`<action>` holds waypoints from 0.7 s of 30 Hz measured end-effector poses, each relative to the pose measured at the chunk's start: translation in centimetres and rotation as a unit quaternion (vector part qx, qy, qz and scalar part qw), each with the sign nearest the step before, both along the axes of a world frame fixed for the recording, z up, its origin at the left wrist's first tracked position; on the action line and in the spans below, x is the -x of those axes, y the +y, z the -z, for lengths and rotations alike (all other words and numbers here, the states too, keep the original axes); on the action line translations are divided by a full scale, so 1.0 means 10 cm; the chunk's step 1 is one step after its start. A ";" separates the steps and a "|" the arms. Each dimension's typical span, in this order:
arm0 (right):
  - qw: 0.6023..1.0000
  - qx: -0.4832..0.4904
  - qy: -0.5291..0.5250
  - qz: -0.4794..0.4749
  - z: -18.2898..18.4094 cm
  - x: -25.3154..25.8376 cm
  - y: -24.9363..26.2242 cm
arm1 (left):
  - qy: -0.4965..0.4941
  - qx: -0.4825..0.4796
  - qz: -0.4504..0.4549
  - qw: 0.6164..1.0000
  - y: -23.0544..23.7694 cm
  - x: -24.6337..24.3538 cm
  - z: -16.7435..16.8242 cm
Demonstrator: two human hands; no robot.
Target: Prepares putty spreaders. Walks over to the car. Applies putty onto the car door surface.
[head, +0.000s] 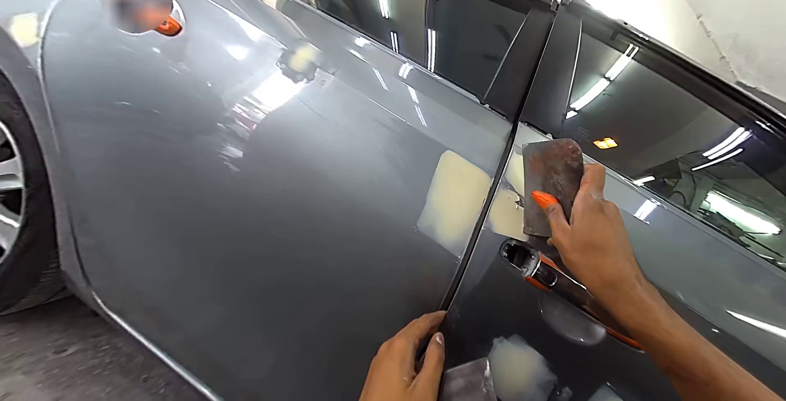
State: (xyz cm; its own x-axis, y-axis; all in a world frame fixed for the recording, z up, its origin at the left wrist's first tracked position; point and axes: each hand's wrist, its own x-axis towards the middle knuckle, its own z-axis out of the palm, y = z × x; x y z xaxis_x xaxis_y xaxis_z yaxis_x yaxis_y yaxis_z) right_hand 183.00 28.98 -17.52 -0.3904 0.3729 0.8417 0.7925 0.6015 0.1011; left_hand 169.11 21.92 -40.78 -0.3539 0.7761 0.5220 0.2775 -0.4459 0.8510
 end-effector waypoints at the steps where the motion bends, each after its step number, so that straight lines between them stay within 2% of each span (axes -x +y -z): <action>1: 1.000 -0.006 0.002 -0.001 0.01 0.03 0.00 | -0.002 0.000 -0.005 1.000 0.00 -0.01 0.00; 5: 1.000 0.007 -0.001 0.026 -0.09 0.26 -0.05 | -0.001 -0.003 -0.007 1.000 0.02 -0.03 0.02; 10: 0.999 -0.011 -0.017 0.032 -0.05 0.05 -0.03 | 0.002 0.000 0.002 1.000 0.00 0.00 0.01; 16: 0.997 -0.019 -0.062 0.050 -0.19 0.33 -0.10 | 0.009 0.008 -0.002 1.000 0.00 0.00 0.00; 19: 0.996 -0.011 -0.080 0.048 -0.16 0.14 -0.11 | 0.014 0.016 0.009 1.000 -0.01 0.03 -0.01; 21: 0.994 0.040 -0.081 0.054 -0.24 -0.01 -0.09 | 0.015 0.020 0.008 1.000 0.00 0.04 -0.01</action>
State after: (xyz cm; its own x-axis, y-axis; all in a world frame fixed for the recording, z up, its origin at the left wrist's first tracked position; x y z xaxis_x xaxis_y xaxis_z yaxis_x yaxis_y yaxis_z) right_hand 183.14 28.05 -15.10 -0.4723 0.4830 0.7373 0.8301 0.5251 0.1877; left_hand 168.68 21.93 -40.70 -0.3249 0.8021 0.5011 0.2967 -0.4167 0.8593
